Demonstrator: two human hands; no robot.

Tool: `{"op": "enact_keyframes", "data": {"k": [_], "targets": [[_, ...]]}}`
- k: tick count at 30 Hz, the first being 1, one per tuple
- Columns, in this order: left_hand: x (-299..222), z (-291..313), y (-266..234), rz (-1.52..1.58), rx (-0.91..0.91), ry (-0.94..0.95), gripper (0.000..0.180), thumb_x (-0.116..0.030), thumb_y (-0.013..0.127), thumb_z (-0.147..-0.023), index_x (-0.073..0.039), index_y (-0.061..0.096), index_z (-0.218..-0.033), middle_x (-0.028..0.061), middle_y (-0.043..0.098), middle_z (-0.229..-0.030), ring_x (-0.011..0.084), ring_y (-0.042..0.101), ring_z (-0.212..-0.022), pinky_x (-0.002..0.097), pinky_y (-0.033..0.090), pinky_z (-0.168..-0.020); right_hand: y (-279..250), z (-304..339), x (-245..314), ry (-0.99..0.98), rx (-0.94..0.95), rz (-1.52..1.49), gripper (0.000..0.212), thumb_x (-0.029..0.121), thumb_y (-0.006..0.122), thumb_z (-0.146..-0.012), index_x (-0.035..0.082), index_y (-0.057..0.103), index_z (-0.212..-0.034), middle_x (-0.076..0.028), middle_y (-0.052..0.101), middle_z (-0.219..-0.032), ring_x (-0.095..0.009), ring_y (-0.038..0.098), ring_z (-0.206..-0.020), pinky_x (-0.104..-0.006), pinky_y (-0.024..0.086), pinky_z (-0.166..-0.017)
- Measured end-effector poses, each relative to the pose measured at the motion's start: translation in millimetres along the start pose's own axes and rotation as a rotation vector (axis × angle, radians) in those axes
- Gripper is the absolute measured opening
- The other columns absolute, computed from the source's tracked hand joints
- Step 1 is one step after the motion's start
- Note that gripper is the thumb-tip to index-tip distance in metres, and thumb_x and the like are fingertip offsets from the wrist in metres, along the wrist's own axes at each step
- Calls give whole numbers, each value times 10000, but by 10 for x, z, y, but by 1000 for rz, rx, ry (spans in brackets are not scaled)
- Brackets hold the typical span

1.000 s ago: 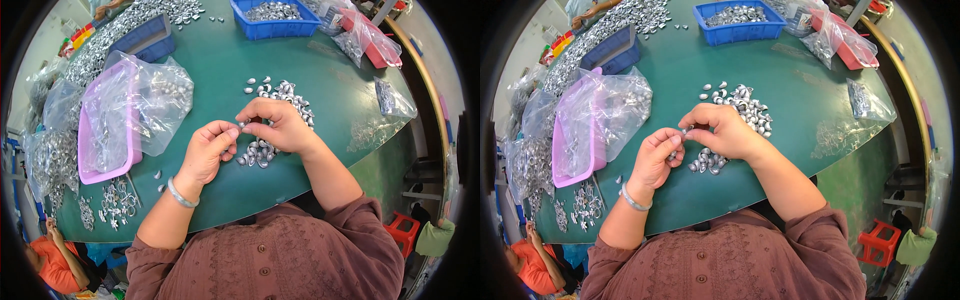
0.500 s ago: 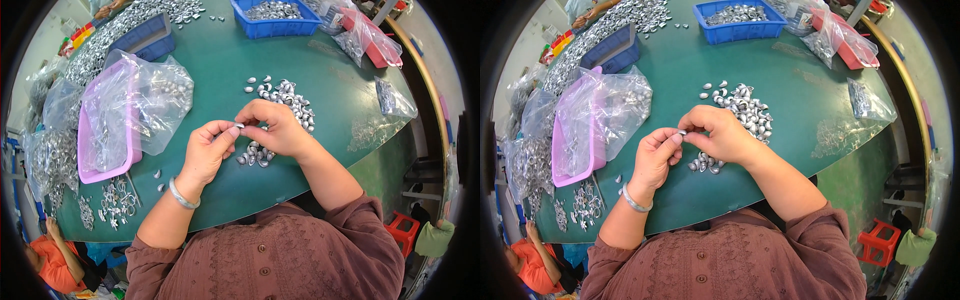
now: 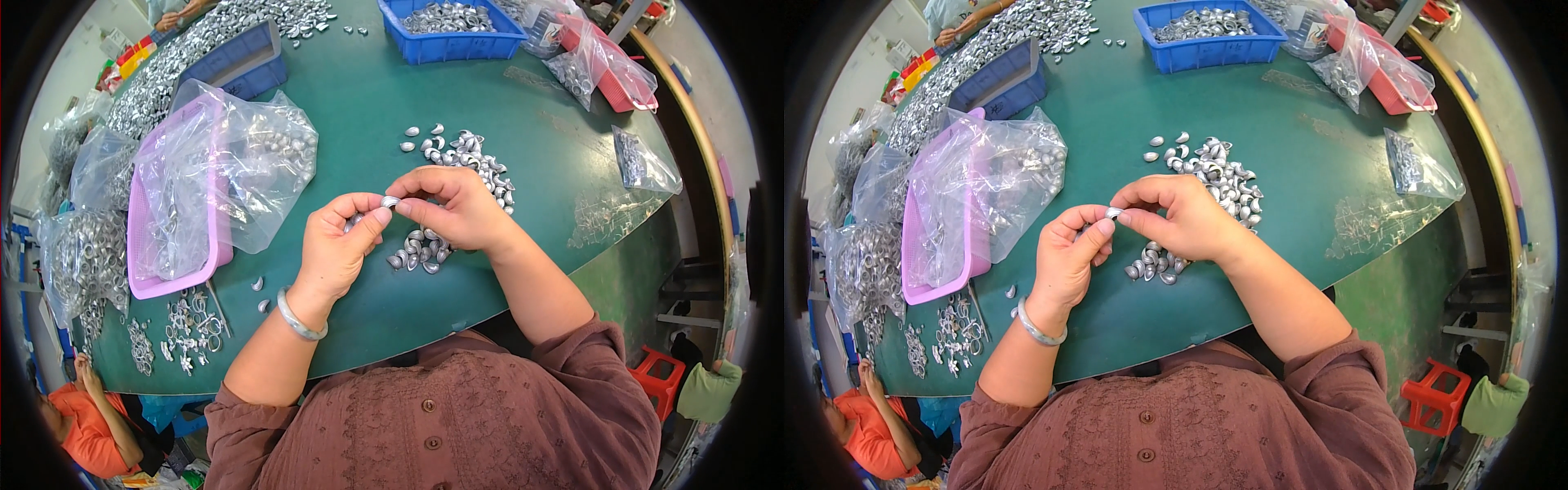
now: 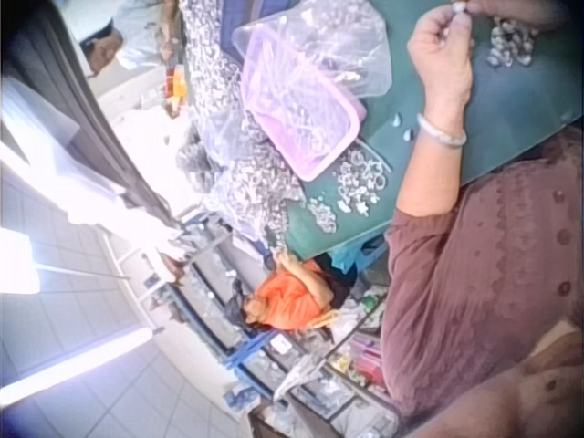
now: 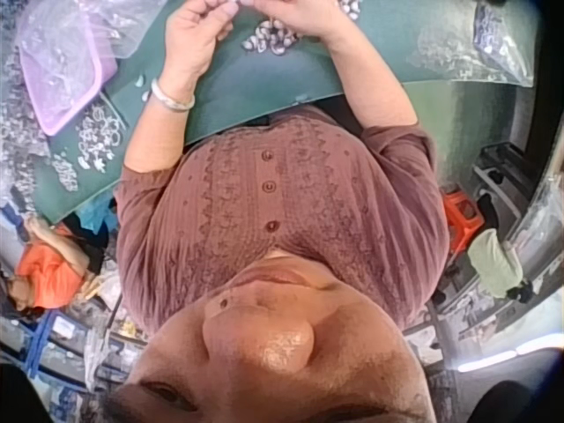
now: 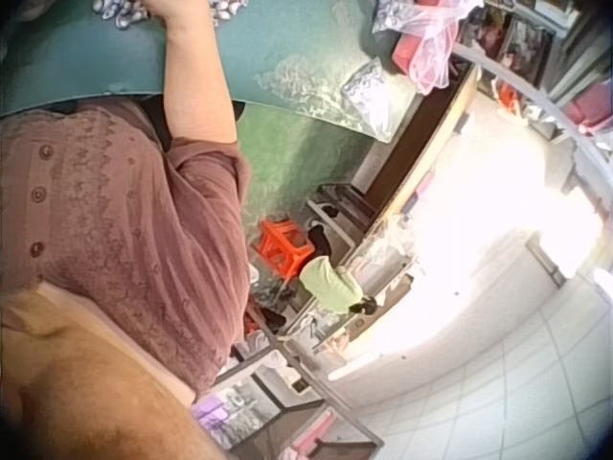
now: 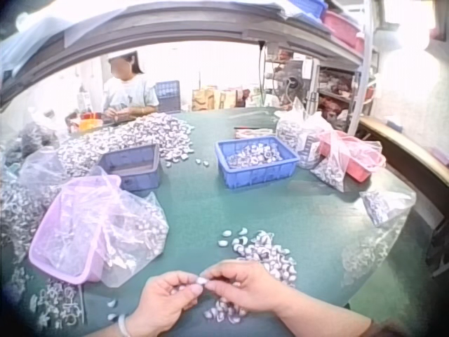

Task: The person picks up and puts down small grey metal parts from a pile on the table, placing them into a pink plastic tray.

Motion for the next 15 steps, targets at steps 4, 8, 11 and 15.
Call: {"op": "enact_keyframes", "data": {"k": [4, 8, 11, 15], "targets": [[2, 0, 13, -10, -8, -15, 140, -116, 601, -814, -15, 596, -911, -37, 520, -666, 19, 444, -533, 140, 330, -461, -3, 6, -79, 39, 11, -109, 140, 65, 577, -804, -9, 605, -919, -35, 619, -789, -69, 543, -711, -218, 442, -636], [10, 4, 6, -4, -17, -23, 136, -127, 589, -825, -17, 595, -906, -39, 512, -658, 20, 443, -535, 141, 322, -459, 13, 1, -97, 108, 20, -162, 151, 69, 571, -812, -27, 601, -925, -38, 620, -800, -68, 544, -725, -211, 445, -648], [20, 7, -1, 13, -14, -24, 132, -128, 586, -828, -18, 594, -899, -37, 512, -658, 20, 444, -539, 143, 324, -462, 20, -1, -93, 129, 20, -170, 157, 71, 573, -812, -34, 599, -927, -43, 620, -802, -68, 545, -726, -209, 447, -649], [22, -3, 6, 21, -4, -16, 131, -130, 582, -830, -18, 593, -897, -34, 516, -661, 21, 448, -546, 146, 328, -467, 13, -6, -104, 137, 19, -157, 158, 69, 577, -808, -36, 599, -924, -44, 620, -802, -68, 545, -724, -212, 448, -647]]}}
Point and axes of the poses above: each hand's wrist, its own z-axis away from the middle knuckle, its own y-axis out of the palm, x = y × z, the point moved 5 cm from there along -z, towards the middle knuckle
